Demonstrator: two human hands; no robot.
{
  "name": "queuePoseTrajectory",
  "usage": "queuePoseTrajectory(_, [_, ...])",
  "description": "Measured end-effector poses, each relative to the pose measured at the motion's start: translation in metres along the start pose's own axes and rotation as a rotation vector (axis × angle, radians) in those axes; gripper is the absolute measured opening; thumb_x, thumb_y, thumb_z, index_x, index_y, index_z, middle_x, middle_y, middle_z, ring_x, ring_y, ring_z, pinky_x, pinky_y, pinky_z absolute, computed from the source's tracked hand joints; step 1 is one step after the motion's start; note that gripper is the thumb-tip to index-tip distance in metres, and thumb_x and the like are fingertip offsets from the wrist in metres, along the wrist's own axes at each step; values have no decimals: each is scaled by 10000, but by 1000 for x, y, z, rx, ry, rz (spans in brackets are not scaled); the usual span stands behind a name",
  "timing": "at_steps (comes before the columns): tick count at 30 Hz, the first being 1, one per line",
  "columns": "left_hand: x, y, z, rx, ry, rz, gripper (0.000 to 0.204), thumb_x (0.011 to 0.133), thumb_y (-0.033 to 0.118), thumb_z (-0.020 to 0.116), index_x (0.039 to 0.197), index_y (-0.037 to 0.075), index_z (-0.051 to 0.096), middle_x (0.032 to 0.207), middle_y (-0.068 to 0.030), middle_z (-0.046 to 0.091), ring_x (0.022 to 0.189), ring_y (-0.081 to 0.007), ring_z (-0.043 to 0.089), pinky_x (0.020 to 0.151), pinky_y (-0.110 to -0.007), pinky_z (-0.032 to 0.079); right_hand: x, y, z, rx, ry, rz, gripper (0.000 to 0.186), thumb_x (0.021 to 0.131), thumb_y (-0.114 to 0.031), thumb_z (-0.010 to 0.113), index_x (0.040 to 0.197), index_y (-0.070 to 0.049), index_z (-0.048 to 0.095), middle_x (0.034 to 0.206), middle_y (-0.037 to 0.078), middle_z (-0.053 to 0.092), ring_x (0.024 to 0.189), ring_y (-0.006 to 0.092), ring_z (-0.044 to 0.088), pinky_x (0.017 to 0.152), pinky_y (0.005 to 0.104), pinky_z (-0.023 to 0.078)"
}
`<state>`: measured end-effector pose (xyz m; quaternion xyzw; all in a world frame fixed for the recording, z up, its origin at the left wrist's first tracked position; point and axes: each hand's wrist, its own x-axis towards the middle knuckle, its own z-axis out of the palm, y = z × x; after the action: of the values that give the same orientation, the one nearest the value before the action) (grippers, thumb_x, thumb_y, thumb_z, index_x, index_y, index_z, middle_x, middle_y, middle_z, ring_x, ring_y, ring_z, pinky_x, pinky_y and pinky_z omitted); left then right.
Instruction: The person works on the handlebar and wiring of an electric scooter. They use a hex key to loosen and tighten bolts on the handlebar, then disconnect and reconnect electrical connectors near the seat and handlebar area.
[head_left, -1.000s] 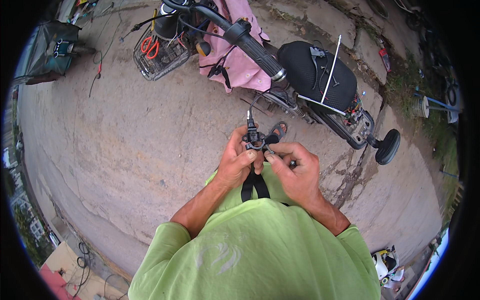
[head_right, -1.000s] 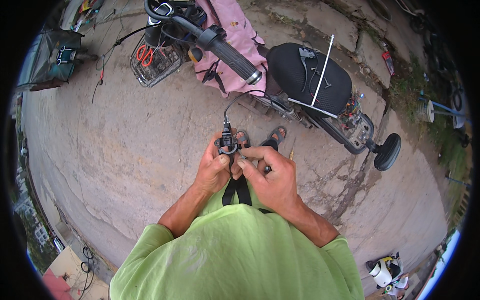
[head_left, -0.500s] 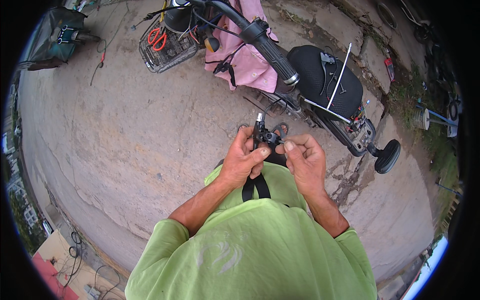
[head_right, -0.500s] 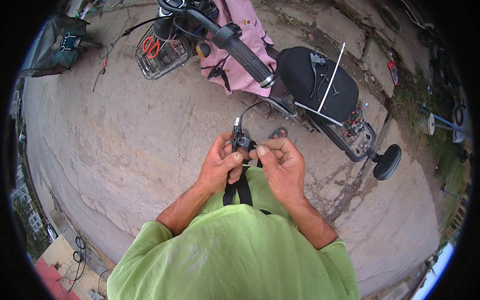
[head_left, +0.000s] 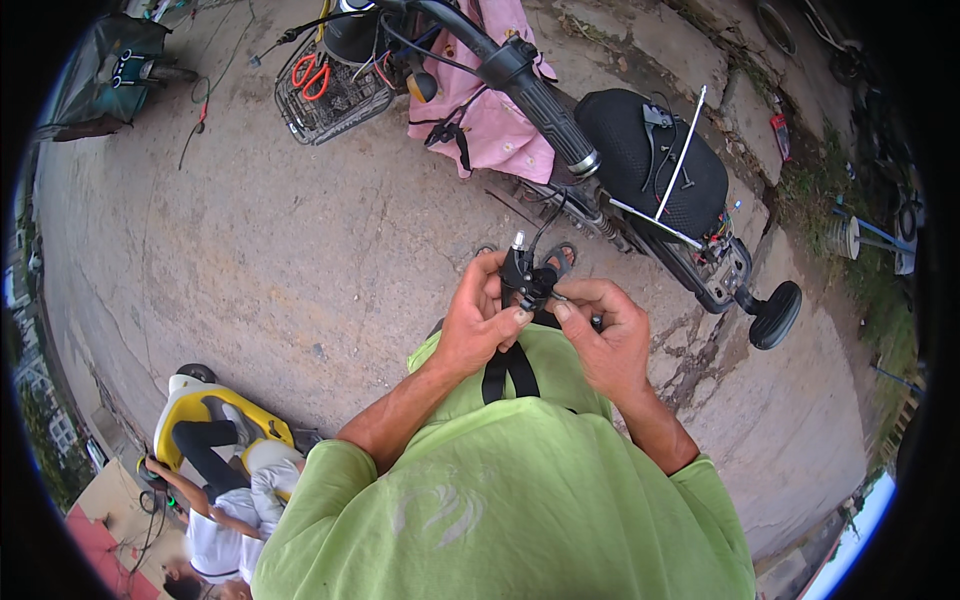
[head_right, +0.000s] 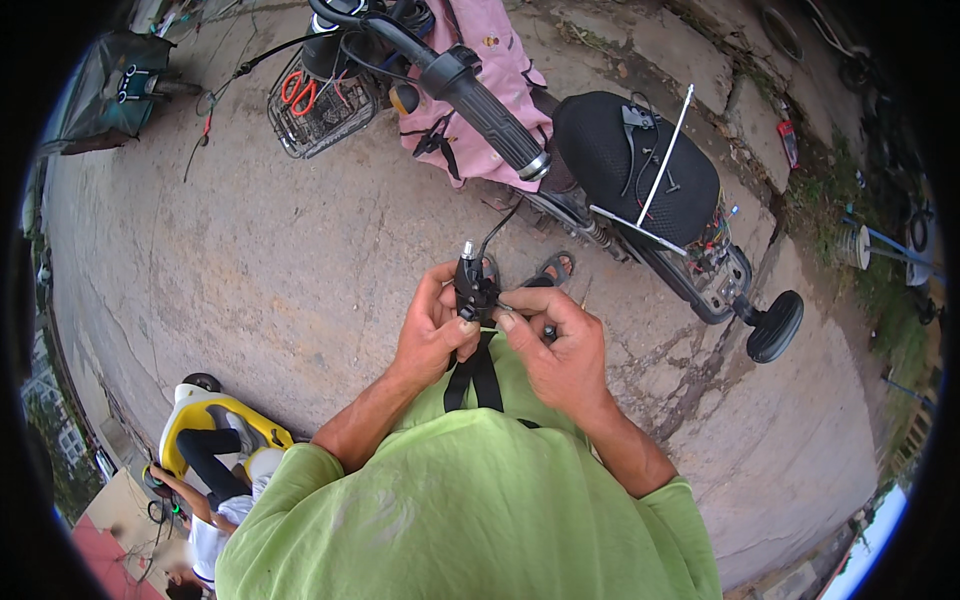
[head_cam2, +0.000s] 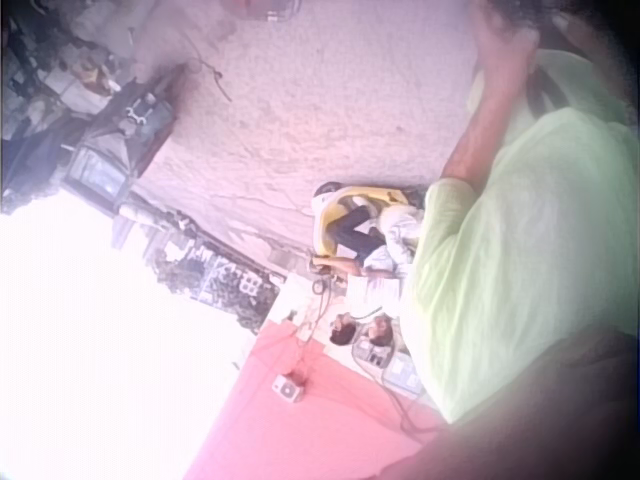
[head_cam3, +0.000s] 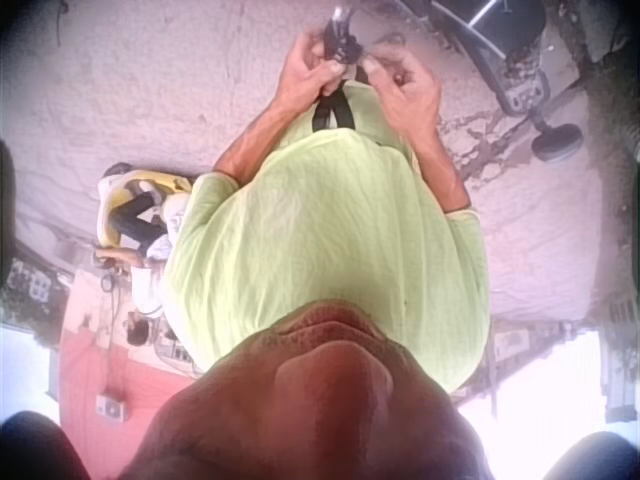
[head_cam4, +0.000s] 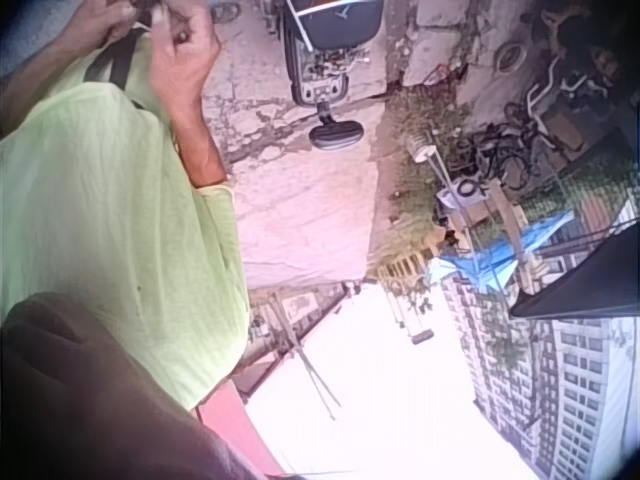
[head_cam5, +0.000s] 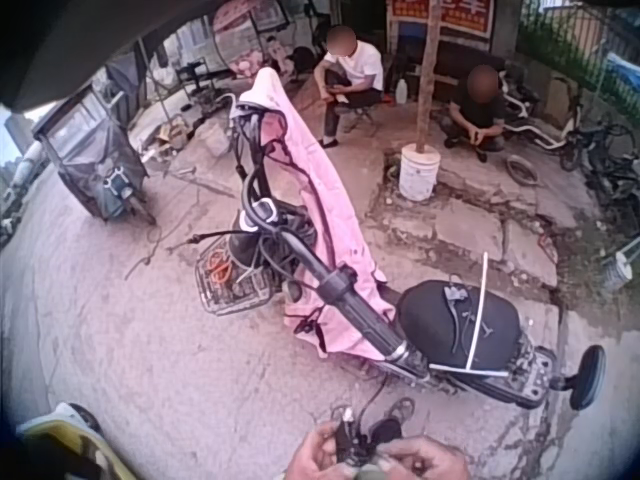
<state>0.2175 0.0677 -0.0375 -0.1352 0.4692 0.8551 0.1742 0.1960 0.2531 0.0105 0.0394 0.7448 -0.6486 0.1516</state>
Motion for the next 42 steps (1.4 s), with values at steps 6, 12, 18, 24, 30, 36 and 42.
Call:
queuePoseTrajectory(6, [2, -14, -5, -245, -90, 102, 703, 939, 434, 721, 1393, 16, 385, 1008, -77, 640, 551, -87, 478, 486, -242, 370, -6, -15, -3, -203, -11, -148, 197, 855, -1, 756, 1048, -5, 719, 863, 61, 695, 575, 84, 554, 554, 259, 445])
queuePoseTrajectory(12, [-2, -3, 4, -299, -52, -66, 497, 985, 440, 652, 1240, 37, 511, 935, -118, 653, 520, -104, 478, 464, -264, 395, -17, -3, -4, -58, 3, -80, 200, 857, 17, 736, 1052, -10, 704, 830, 36, 671, 588, 59, 547, 550, 247, 429])
queuePoseTrajectory(18, [1, -8, 6, -440, -68, -104, 382, 1024, 386, 603, 1185, 49, 521, 899, -139, 656, 501, -114, 482, 462, -265, 386, -28, 6, -4, 68, 80, -60, 202, 877, 19, 720, 1075, -1, 687, 784, -2, 633, 604, 30, 533, 556, 223, 408])
queuePoseTrajectory(24, [4, -6, 12, -418, -85, -98, 378, 1036, 389, 586, 1187, 49, 518, 832, -135, 638, 509, -122, 492, 463, -266, 380, -30, 7, -10, 101, 145, -23, 187, 894, 7, 715, 1077, 13, 680, 755, -4, 643, 610, 20, 530, 553, 217, 407])
queuePoseTrajectory(30, [8, -4, 10, -336, -108, -90, 344, 983, 323, 668, 1175, 83, 513, 898, -61, 608, 554, -109, 479, 500, -262, 387, -27, 7, -13, 59, 155, -18, 174, 902, -25, 733, 1066, 11, 685, 702, -11, 632, 590, 28, 533, 547, 219, 410])
queuePoseTrajectory(36, [10, 0, 2, -197, -79, -68, 372, 970, 277, 689, 1207, 53, 510, 897, -55, 597, 573, -94, 470, 543, -260, 429, -22, 6, -22, -10, 78, 20, 182, 918, -78, 748, 1072, 4, 698, 762, 12, 680, 639, 48, 589, 580, 237, 456])
queuePoseTrajectory(42, [12, 6, -4, -14, -137, -13, 358, 981, 278, 678, 1177, 26, 518, 862, -41, 574, 588, -81, 480, 598, -258, 483, -19, 15, -19, 142, 77, 106, 193, 964, -109, 724, 1102, 23, 696, 874, 47, 726, 761, 78, 655, 691, 237, 510])
